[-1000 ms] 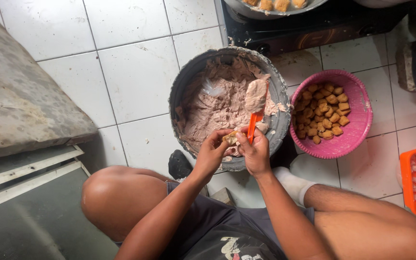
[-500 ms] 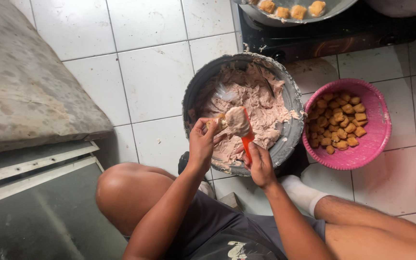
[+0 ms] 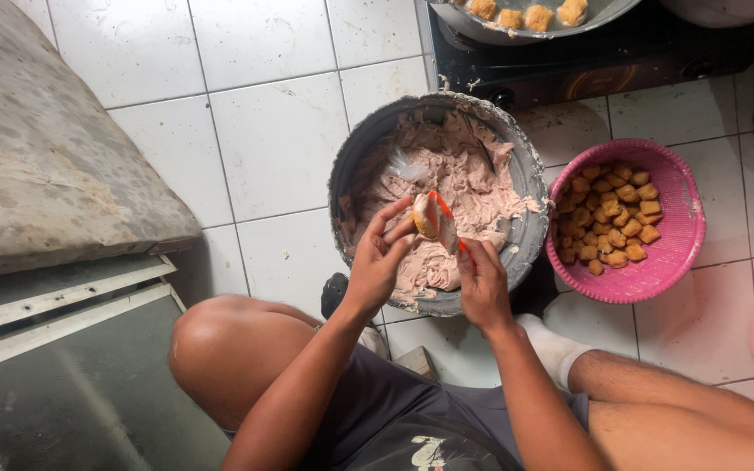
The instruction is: The person sits on the floor and uses a small orange spatula to scoop pink batter from a large basin and stuff it into pieces of fried tofu, shaping each piece by hand and placing the filled pieces into a pink basket. A pan of fried tofu pieces sits on a stove nearby.
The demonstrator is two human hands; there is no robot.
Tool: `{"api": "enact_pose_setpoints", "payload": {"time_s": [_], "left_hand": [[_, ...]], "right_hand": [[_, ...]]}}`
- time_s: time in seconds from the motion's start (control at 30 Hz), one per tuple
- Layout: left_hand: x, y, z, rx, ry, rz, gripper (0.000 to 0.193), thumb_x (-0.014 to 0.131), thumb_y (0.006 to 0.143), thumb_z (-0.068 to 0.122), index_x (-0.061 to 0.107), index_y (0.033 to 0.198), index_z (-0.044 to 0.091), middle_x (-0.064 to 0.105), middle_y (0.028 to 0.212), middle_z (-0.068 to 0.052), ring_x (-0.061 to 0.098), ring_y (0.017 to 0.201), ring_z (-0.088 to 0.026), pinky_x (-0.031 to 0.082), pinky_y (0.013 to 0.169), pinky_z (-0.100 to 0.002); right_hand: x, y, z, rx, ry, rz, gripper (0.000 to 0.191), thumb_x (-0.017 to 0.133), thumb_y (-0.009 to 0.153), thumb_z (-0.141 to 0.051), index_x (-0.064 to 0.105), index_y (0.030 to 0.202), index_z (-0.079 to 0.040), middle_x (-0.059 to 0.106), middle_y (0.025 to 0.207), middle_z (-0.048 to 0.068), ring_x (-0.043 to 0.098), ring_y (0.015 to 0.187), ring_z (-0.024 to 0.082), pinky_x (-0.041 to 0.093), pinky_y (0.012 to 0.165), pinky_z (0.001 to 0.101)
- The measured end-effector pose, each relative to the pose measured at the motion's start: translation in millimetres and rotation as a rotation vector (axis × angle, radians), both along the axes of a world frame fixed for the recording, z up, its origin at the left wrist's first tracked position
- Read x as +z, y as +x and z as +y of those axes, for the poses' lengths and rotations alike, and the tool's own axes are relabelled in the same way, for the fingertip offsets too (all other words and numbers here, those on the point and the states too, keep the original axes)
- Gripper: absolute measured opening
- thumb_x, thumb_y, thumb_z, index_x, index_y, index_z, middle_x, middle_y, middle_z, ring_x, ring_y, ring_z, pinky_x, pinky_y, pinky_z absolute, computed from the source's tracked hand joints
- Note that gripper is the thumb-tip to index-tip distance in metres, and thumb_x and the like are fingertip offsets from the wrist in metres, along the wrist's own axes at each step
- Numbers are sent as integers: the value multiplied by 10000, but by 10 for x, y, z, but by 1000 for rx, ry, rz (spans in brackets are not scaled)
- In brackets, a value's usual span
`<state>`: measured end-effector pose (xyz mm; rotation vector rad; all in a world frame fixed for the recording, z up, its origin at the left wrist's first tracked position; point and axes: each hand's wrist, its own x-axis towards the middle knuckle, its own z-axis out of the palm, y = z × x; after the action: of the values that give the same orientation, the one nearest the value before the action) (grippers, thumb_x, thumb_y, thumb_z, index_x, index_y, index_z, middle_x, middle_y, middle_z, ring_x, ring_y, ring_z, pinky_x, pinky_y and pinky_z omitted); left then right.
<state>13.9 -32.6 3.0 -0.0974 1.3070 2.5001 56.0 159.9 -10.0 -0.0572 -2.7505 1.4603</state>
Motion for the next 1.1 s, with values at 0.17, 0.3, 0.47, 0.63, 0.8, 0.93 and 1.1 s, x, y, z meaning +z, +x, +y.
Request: {"api": "enact_pose_setpoints", "payload": {"time_s": [0.17, 0.3, 0.47, 0.63, 0.8, 0.93, 1.1], "left_hand": [[43, -33, 24, 74, -89, -31, 613, 639, 951, -78, 444, 1526, 13, 686, 1236, -162, 657, 1168, -168, 541, 1043, -295], [149, -88, -68, 244, -300, 112, 573, 671, 939, -96, 492, 1473, 5, 642, 1257, -115, 631, 1168, -153, 530, 1035, -301], [358, -189, -230, 343, -601, 366, 522, 698, 944, -36, 547, 1430, 78, 689, 1250, -58, 679, 1175, -150, 528, 1116, -376], [496, -157, -257, 379, -1192, 746, 532, 814, 833, 20, 636, 1319, 144, 759, 1134, -28, 696, 1119, -225, 338, 1236, -544], [477, -100, -242, 301, -829, 656, 508, 732, 900, -48, 607, 1366, 109, 758, 1165, -69, 705, 1176, -207, 359, 1281, -503], [321, -23, -210, 272, -397, 379, 547, 675, 942, -31, 501, 1448, 80, 692, 1233, -60, 662, 1203, -161, 430, 1180, -426], [-151, 115, 53, 183, -86, -125, 503, 683, 955, 110, 523, 1431, 91, 651, 1264, -33, 606, 1185, -151, 471, 1048, -331]], "right_hand": [[99, 34, 26, -27, 90, 157, 260, 594, 1061, -212, 676, 1231, -33, 563, 928, 111, 564, 783, 237, 480, 719, 351], [206, 0, 61, 40, 118, 237, 237, 635, 1044, -197, 692, 1213, -41, 604, 972, 115, 607, 847, 237, 497, 757, 346], [378, -53, 101, -38, 63, 80, 227, 621, 1035, -182, 705, 1185, -35, 623, 948, 109, 626, 794, 221, 505, 711, 336], [565, 49, -33, 109, 17, 214, 229, 619, 1042, -229, 700, 1156, -48, 606, 925, 83, 614, 776, 180, 512, 690, 314], [518, 47, -69, 57, -156, -82, 257, 587, 1041, -236, 696, 1140, -25, 574, 886, 97, 545, 721, 192, 470, 666, 317], [142, 28, 56, -17, -144, -323, 256, 586, 1007, -230, 688, 1109, -19, 634, 914, 116, 624, 775, 245, 505, 721, 347], [-448, 143, 296, 84, 197, -435, 305, 617, 973, -282, 666, 1172, -56, 650, 1076, 195, 634, 1016, 393, 505, 879, 441]]}}
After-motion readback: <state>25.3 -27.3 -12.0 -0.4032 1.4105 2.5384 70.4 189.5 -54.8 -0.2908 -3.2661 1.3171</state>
